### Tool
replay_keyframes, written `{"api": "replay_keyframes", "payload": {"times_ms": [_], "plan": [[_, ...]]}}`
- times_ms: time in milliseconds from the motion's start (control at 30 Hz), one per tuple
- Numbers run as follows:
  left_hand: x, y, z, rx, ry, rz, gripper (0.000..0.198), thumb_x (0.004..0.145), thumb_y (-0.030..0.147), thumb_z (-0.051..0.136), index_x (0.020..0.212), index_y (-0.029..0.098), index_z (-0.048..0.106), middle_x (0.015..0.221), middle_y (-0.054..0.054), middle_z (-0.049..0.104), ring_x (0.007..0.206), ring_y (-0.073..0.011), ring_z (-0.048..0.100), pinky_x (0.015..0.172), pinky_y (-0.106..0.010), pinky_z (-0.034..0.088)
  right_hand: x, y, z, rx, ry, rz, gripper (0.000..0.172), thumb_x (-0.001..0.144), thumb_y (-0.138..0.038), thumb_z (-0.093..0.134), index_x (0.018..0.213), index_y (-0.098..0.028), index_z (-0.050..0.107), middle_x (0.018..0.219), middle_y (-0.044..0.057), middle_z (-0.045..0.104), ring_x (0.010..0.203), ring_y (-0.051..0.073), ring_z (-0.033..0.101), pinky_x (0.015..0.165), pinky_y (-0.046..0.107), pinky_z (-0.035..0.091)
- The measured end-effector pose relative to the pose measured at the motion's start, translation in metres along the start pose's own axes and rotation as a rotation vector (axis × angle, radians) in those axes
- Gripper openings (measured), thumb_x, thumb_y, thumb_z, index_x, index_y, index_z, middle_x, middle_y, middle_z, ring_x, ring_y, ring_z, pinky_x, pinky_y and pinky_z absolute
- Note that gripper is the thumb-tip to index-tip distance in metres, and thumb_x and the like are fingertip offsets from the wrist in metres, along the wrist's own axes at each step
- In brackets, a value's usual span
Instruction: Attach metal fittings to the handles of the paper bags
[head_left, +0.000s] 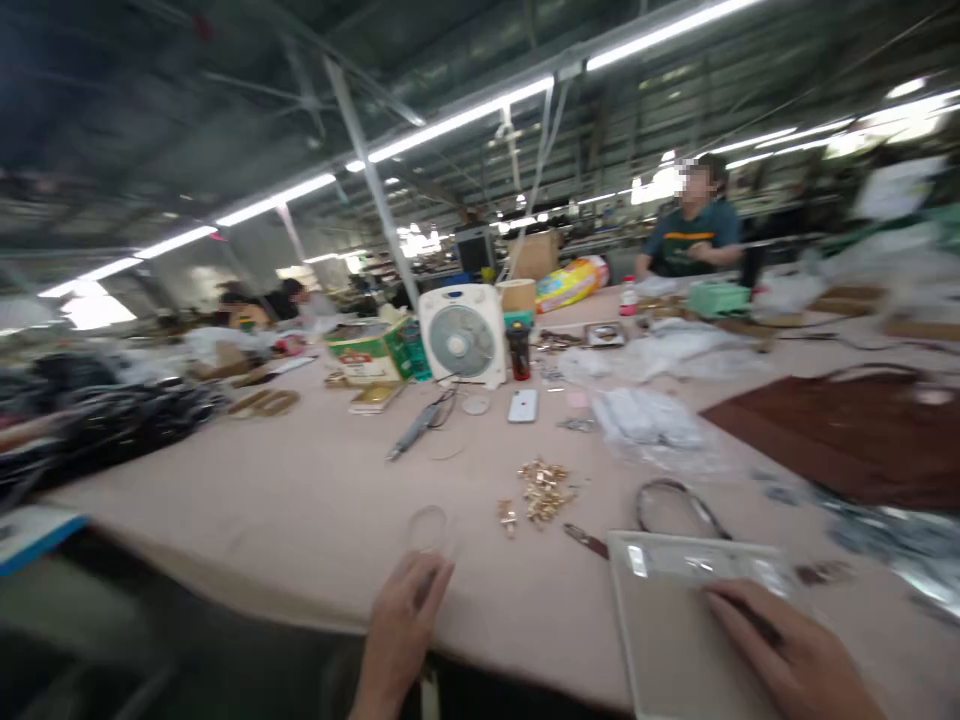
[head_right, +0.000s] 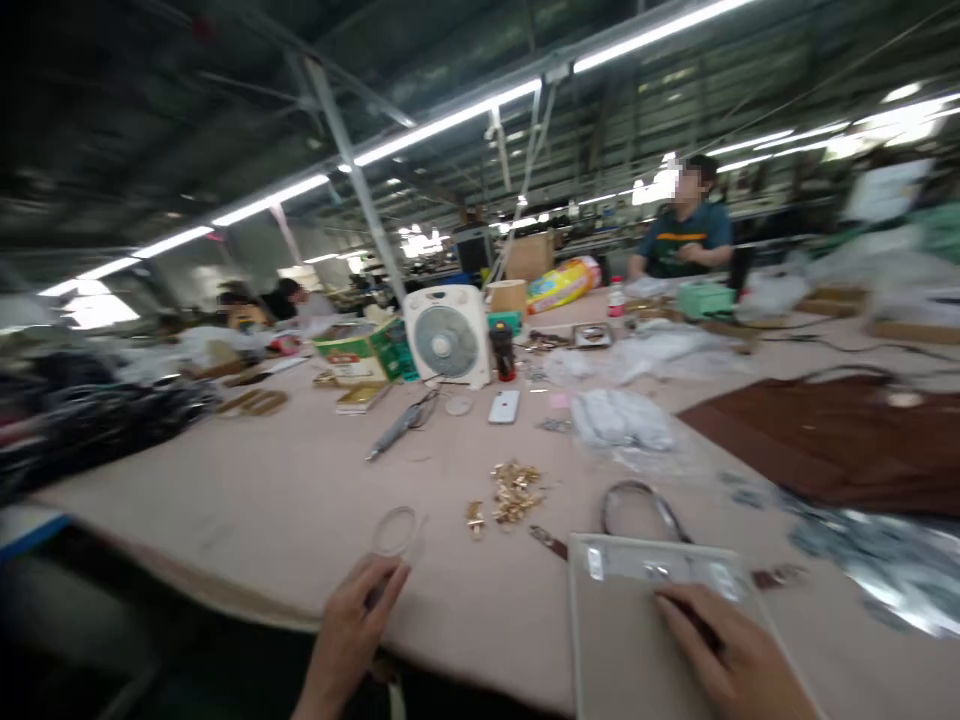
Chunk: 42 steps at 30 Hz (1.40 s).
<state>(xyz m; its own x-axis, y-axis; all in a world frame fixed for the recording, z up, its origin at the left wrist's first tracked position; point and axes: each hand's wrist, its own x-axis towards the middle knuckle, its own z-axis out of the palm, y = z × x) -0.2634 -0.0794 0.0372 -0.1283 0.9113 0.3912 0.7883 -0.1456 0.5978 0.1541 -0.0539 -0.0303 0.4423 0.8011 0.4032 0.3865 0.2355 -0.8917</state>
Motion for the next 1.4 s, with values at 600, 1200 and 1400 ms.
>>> {"api": "replay_keyframes", "payload": {"times_ms": [600,1200,1400], "plan": [[0.031,0.159,0.162,-0.596,-0.854,0.116,0.024,0.091,0.035,0.064,0.083,0.016,0.077,0.073,0.002,0.069,0.071,-0.0137,0.059,0.066,-0.02,0.041,0.017,-0.004,-0.041,-0.003,-0.432,-0.001,0.038,0.094,-0.046,0.067,0.126,-0.025,0.072,0.116,0.01,0.075,0.096,0.025,0.072,0.084,0.034,0.061],[0.027,0.162,0.161,-0.277,-0.82,0.248,0.032,0.095,0.044,0.065,0.115,0.02,0.073,0.089,-0.005,0.077,0.085,-0.0228,0.069,0.075,-0.027,0.047,0.016,-0.016,-0.033,-0.066,-0.623,-0.246,0.011,0.101,-0.028,0.063,0.099,-0.024,0.073,0.095,0.006,0.075,0.091,0.022,0.07,0.084,0.035,0.057],[0.033,0.168,0.167,-0.174,-0.837,0.408,0.023,0.101,0.037,0.056,0.112,0.029,0.074,0.1,-0.003,0.08,0.093,-0.0244,0.073,0.077,-0.029,0.047,0.015,-0.015,-0.034,-0.065,-0.637,-0.233,0.011,0.102,-0.026,0.062,0.099,-0.026,0.072,0.097,0.005,0.074,0.091,0.023,0.07,0.082,0.034,0.055]]}}
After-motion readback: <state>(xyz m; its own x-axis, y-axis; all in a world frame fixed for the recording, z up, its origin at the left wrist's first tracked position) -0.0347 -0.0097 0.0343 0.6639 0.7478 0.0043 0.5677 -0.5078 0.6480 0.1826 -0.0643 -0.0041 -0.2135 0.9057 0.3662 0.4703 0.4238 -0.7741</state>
